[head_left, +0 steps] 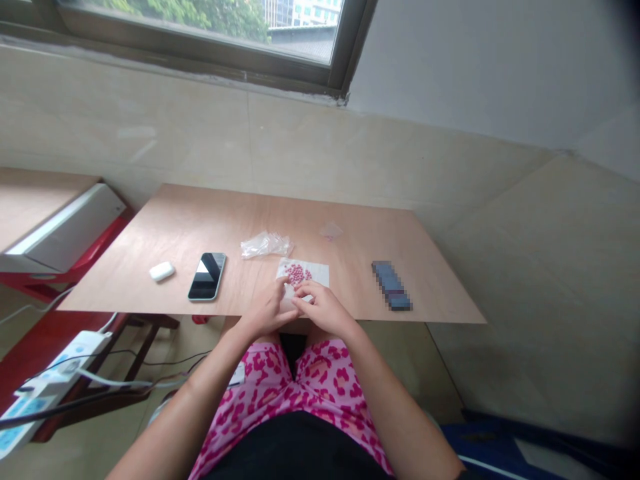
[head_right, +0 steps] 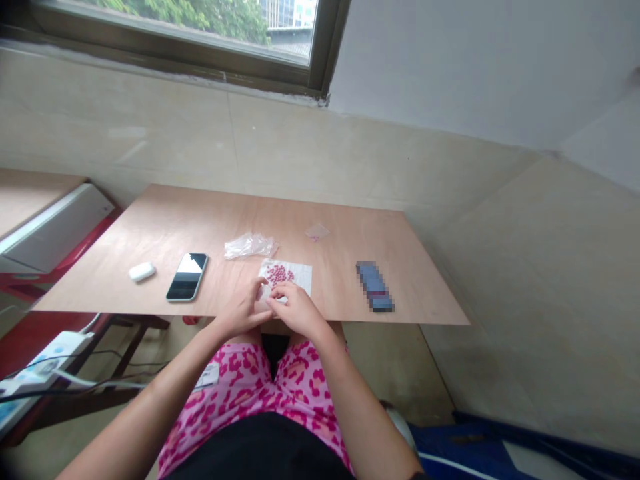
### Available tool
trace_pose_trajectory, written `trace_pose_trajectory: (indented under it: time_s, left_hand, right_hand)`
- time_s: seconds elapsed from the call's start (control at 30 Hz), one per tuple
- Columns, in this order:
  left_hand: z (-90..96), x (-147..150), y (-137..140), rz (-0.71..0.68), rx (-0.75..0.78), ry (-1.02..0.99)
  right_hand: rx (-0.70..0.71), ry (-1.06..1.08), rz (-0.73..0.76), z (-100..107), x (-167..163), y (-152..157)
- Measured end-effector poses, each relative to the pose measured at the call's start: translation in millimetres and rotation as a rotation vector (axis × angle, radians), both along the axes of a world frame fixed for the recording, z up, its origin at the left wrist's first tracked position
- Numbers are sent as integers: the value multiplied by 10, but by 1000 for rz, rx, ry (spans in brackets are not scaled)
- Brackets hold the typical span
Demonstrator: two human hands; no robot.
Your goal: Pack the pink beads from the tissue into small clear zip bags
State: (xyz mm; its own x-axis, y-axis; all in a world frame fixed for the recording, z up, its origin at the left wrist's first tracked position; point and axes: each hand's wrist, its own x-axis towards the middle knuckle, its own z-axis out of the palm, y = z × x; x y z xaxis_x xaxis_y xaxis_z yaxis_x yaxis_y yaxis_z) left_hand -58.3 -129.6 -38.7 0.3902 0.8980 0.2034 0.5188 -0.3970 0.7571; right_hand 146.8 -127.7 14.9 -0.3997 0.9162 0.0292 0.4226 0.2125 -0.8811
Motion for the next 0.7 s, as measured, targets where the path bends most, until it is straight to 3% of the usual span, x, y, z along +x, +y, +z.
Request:
trace_pose_trajectory:
  time_s: [0.2,0.4,0.7]
  left_hand:
    - [49,15,-14,28,51,-11]
    - [110,-4,-9,67,81,-30]
    - [-3,14,40,65,214,-6]
  right_hand:
    - [20,37,34,73,12,6]
    - [-48,-3,80,98,14,-32]
    - [72,-38,56,173,-34,-29]
